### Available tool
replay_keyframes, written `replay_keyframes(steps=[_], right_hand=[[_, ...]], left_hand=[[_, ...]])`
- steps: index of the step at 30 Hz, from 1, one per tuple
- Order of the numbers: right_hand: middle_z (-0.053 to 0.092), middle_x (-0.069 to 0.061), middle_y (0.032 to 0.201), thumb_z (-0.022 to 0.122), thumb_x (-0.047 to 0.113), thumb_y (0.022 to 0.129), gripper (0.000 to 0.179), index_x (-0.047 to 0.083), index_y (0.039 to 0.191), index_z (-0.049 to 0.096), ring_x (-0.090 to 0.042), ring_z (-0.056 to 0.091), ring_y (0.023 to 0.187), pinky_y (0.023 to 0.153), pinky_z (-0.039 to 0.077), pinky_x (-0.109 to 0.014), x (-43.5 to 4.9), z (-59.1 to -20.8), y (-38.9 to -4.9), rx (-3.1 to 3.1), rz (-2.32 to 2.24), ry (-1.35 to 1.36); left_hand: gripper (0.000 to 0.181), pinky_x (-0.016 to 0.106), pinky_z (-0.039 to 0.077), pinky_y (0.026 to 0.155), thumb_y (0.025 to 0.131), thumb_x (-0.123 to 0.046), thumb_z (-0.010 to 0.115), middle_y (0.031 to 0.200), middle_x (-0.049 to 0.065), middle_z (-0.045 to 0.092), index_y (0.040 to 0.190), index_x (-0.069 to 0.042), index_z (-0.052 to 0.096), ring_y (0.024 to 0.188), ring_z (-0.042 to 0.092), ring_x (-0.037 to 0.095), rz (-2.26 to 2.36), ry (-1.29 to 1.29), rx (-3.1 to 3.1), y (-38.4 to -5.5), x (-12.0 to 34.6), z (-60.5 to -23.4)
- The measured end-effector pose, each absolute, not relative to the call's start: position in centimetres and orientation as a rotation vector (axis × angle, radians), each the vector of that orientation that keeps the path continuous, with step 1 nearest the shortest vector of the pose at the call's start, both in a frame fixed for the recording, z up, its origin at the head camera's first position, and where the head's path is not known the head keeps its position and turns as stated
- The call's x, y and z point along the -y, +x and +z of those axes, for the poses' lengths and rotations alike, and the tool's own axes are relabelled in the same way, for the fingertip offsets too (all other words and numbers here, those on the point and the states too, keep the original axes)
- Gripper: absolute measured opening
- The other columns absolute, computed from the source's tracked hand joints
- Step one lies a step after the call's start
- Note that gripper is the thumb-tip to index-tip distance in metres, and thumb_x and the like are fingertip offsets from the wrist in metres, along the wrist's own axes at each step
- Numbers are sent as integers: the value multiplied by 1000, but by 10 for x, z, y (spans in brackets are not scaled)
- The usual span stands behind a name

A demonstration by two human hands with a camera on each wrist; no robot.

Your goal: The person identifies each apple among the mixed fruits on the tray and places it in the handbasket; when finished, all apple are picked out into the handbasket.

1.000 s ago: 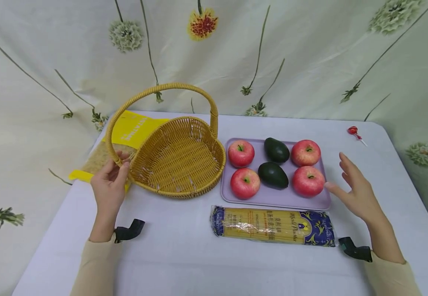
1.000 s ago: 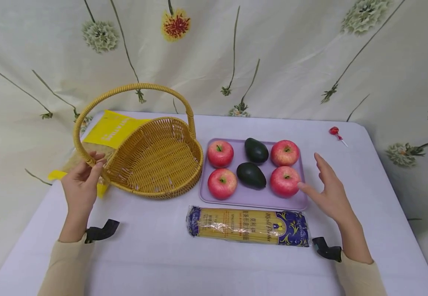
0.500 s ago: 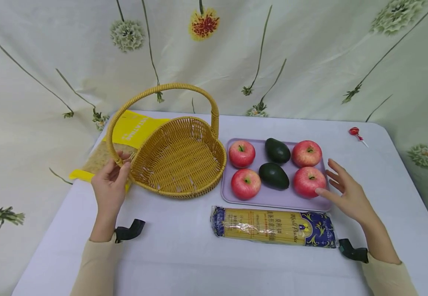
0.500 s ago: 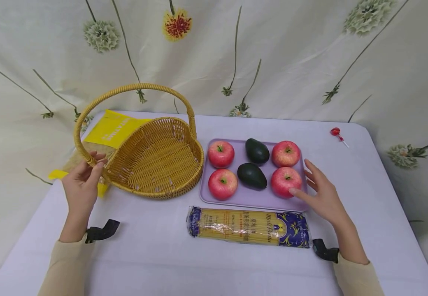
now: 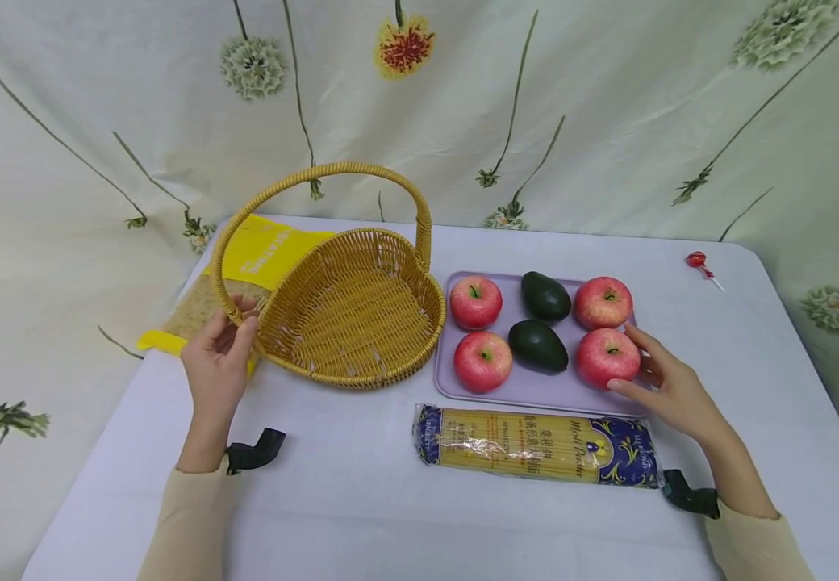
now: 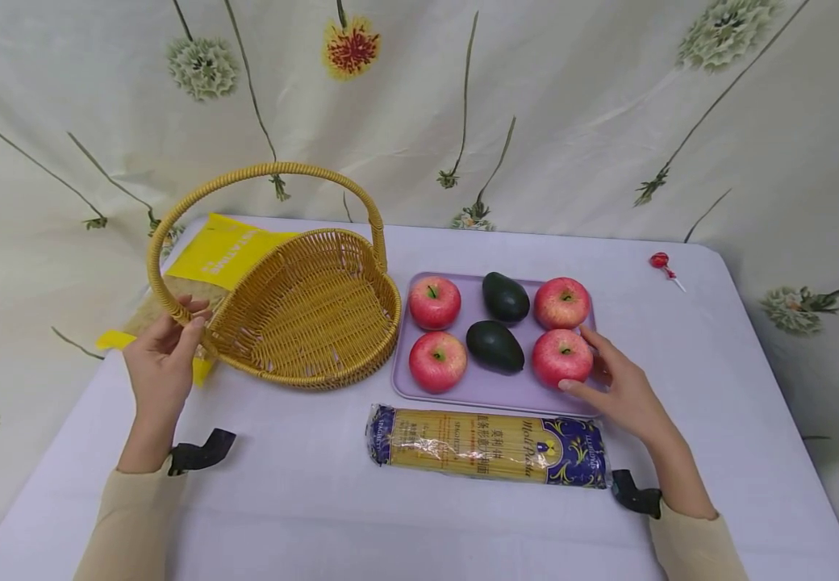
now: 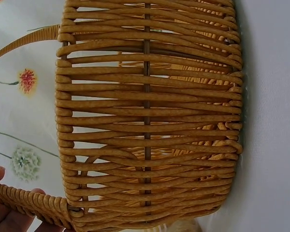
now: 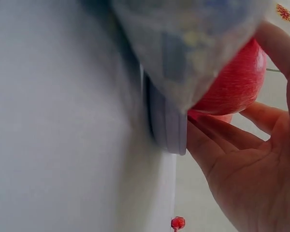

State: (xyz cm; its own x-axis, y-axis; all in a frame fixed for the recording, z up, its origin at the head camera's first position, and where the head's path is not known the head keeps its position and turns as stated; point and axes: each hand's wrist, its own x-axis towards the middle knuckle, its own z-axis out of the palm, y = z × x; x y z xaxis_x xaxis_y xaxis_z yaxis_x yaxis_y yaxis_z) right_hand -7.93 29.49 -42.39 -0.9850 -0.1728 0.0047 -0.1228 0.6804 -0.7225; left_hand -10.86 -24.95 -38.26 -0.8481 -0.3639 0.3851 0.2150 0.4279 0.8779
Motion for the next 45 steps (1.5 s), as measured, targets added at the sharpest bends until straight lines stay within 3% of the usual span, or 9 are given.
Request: replay_keyframes(steps=[3, 5, 10, 16, 23, 29, 32, 39, 45], right_hand=[[37, -27, 150, 74, 24, 87, 86, 12, 156, 24, -50, 48, 123, 96, 49, -59, -294, -427, -80, -2835, -1188, -250], [39, -26, 149, 74, 24, 87, 84, 11, 155, 26, -48, 49, 124, 98, 53, -37, -295, -430, -81, -2844, -1192, -256], [42, -25, 147, 74, 21, 87, 81, 10, 154, 29, -48, 49, 124, 87, 34, 2, -295, -435, -82, -2834, -1260, -297], [45, -24, 145, 76, 18, 86, 78, 10, 151, 34, -45, 51, 121, 86, 38, 1, -295, -436, -82, -2817, -1321, -324], [49, -20, 141, 79, 17, 83, 76, 11, 148, 39, 2, 51, 113, 84, 42, 0, -293, -435, -82, -2853, -1309, -344], [49, -23, 140, 79, 18, 82, 76, 6, 146, 40, -41, 53, 116, 81, 41, 2, -295, -428, -81, -2866, -1277, -309], [49, -23, 139, 80, 17, 81, 76, 4, 145, 41, -41, 53, 114, 80, 40, 3, -299, -423, -78, -2890, -1245, -302], [52, -18, 137, 83, 12, 77, 78, 3, 143, 43, 23, 40, 103, 76, 43, 2, -309, -409, -71, -2941, -1219, -336], [54, -11, 132, 84, 9, 75, 78, 2, 142, 44, 23, 42, 103, 75, 44, 1, -311, -388, -73, -3010, -1218, -378]], left_hand=[[31, 7, 51, 82, 95, -12, 62, 105, -11, 68, 124, -2, 66, 96, 66, -3, -1432, 125, 2155, -108, 249, -382], [31, 8, 51, 82, 95, -11, 62, 105, -11, 68, 124, -2, 66, 96, 66, -3, -1433, 123, 2153, -108, 249, -382], [30, 8, 51, 82, 95, -9, 62, 105, -10, 68, 123, -1, 66, 97, 67, 0, -1437, 115, 2142, -108, 250, -383], [30, 8, 51, 81, 95, -8, 62, 104, -10, 68, 123, 0, 66, 95, 67, 1, -1441, 101, 2129, -108, 250, -384], [30, 8, 51, 81, 95, -12, 62, 103, -12, 68, 122, 1, 66, 93, 66, -3, -1429, 94, 2122, -107, 252, -385], [30, 7, 51, 80, 95, -9, 62, 102, -12, 69, 122, 2, 66, 91, 66, -4, -1437, 82, 2108, -109, 251, -385], [30, 7, 51, 79, 94, -8, 63, 102, -9, 70, 122, 3, 66, 90, 66, -5, -1445, 80, 2108, -110, 250, -386], [33, 7, 51, 79, 95, -11, 62, 107, 4, 72, 125, 2, 64, 91, 65, -7, -1432, 106, 2131, -109, 249, -385], [35, 6, 50, 80, 96, -12, 62, 116, 17, 69, 128, 1, 63, 95, 65, -6, -1423, 129, 2151, -108, 250, -386]])
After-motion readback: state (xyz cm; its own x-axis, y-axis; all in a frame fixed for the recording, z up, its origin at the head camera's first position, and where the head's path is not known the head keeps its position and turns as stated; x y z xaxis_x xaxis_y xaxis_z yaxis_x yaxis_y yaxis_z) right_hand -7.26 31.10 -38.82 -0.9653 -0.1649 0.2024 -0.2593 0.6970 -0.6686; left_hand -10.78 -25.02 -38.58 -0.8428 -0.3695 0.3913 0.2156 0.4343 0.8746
